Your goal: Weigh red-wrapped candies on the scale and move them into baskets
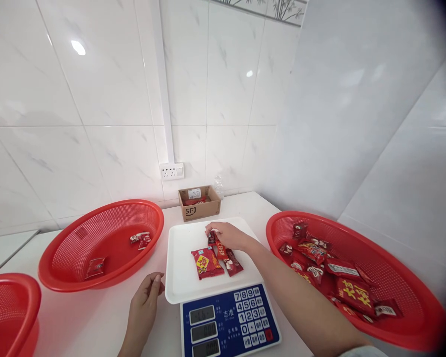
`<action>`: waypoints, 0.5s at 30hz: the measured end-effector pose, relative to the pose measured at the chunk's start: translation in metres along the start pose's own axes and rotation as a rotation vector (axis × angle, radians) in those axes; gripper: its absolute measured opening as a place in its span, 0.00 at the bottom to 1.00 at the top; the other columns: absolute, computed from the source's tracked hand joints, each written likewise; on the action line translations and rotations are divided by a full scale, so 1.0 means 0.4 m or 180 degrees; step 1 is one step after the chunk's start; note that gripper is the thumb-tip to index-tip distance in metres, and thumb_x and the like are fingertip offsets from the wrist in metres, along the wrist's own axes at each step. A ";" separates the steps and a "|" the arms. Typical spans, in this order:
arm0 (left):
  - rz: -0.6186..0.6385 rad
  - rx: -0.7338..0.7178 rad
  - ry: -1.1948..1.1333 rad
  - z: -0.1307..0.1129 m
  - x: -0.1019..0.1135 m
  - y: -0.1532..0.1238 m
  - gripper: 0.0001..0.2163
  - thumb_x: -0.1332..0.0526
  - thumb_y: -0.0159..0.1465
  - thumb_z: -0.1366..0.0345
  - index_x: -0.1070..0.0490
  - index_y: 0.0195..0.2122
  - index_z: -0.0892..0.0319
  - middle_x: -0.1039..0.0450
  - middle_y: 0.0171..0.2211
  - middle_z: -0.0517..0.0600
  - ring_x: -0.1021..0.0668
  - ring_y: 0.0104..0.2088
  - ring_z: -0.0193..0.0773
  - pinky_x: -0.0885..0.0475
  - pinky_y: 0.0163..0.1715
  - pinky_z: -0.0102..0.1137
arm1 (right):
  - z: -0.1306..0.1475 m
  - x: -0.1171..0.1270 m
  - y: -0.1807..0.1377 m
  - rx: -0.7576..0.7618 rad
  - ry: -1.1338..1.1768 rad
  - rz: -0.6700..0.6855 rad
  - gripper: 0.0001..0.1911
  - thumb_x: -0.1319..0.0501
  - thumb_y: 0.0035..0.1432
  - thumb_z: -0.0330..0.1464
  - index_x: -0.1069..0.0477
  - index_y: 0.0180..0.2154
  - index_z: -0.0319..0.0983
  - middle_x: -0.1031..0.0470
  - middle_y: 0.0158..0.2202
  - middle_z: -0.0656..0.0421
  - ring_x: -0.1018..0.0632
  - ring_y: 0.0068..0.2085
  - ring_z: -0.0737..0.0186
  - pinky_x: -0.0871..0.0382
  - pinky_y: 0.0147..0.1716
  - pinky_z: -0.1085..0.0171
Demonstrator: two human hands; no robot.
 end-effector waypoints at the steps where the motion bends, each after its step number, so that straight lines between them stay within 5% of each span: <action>1: -0.0010 0.0010 0.0021 0.001 0.001 0.000 0.26 0.45 0.50 0.39 0.30 0.35 0.58 0.25 0.32 0.52 0.23 0.34 0.45 0.29 0.35 0.36 | -0.005 0.006 -0.007 -0.0042 -0.0032 -0.0051 0.20 0.53 0.56 0.21 0.29 0.43 0.43 0.25 0.46 0.59 0.25 0.44 0.63 0.33 0.41 0.65; 7: 0.0045 0.0001 0.0009 0.006 -0.003 0.000 0.25 0.45 0.51 0.39 0.31 0.36 0.57 0.26 0.34 0.52 0.24 0.35 0.45 0.29 0.36 0.36 | -0.037 0.022 -0.052 -0.0284 -0.0281 -0.0123 0.19 0.49 0.54 0.24 0.28 0.46 0.36 0.28 0.50 0.51 0.28 0.51 0.54 0.36 0.49 0.58; 15: -0.0004 -0.0047 0.0075 0.013 0.001 0.003 0.25 0.46 0.52 0.40 0.30 0.37 0.57 0.26 0.31 0.51 0.24 0.35 0.45 0.29 0.36 0.37 | -0.033 0.038 -0.140 -0.0404 -0.0254 -0.0680 0.20 0.53 0.60 0.28 0.33 0.52 0.37 0.38 0.59 0.52 0.37 0.59 0.58 0.44 0.57 0.57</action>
Point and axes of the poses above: each hand's wrist, its own y-axis towards the middle knuckle, its own x-axis out of the back of the hand, z = x × y, the point moved 5 cm from there along y, towards the middle knuckle
